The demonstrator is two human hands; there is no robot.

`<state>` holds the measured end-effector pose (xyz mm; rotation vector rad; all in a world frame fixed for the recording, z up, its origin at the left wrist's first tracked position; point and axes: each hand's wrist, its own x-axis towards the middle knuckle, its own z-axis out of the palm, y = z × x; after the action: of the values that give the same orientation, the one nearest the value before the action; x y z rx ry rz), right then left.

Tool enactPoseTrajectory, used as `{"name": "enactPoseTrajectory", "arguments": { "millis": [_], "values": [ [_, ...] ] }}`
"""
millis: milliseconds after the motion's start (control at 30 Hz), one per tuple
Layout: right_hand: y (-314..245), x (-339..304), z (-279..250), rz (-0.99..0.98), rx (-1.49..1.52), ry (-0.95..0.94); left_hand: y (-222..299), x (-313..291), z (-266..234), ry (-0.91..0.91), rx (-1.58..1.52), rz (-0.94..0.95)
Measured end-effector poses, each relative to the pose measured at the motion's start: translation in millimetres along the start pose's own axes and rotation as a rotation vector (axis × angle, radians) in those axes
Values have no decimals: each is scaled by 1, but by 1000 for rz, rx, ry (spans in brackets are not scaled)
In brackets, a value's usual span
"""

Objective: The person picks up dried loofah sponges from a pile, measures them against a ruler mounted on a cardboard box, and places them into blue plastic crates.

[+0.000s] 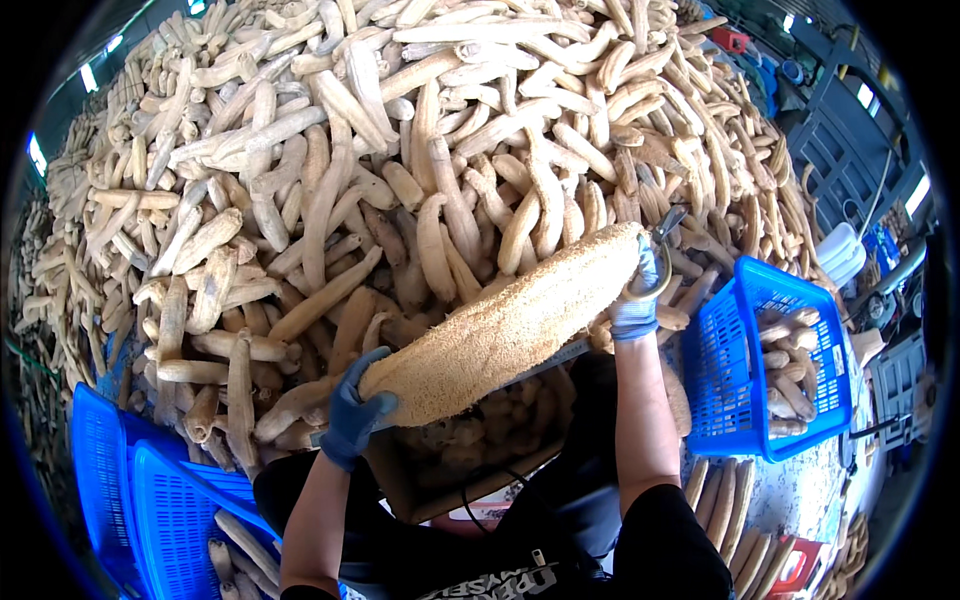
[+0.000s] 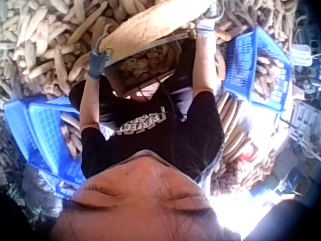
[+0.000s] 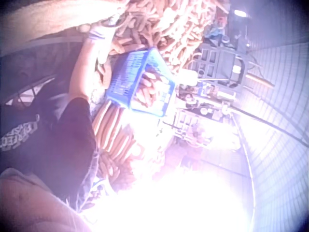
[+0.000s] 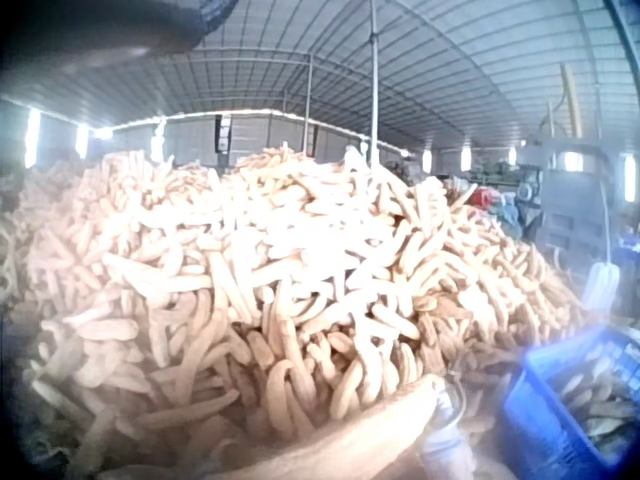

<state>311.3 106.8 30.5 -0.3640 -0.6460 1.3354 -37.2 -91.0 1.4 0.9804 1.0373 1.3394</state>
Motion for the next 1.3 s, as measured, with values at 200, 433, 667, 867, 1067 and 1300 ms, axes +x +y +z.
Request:
{"name": "enactPoseTrajectory", "arguments": {
  "millis": [200,433,667,867,1067,1300],
  "values": [
    [19,6,2,133,-23,69,9,-2,-10,-40,54,-143],
    [60,23,-57,61,-403,-5,25,-18,-58,237,156,38],
    [71,14,-83,123,-660,-281,34,-81,-134,720,-70,462],
    [87,-3,-46,503,-311,-163,39,-147,-151,785,-144,625],
    [89,-39,27,687,-268,-137,26,-187,-145,805,-223,640],
    [112,-45,40,741,-265,-106,18,-220,-165,642,-652,597]
  ]
}}
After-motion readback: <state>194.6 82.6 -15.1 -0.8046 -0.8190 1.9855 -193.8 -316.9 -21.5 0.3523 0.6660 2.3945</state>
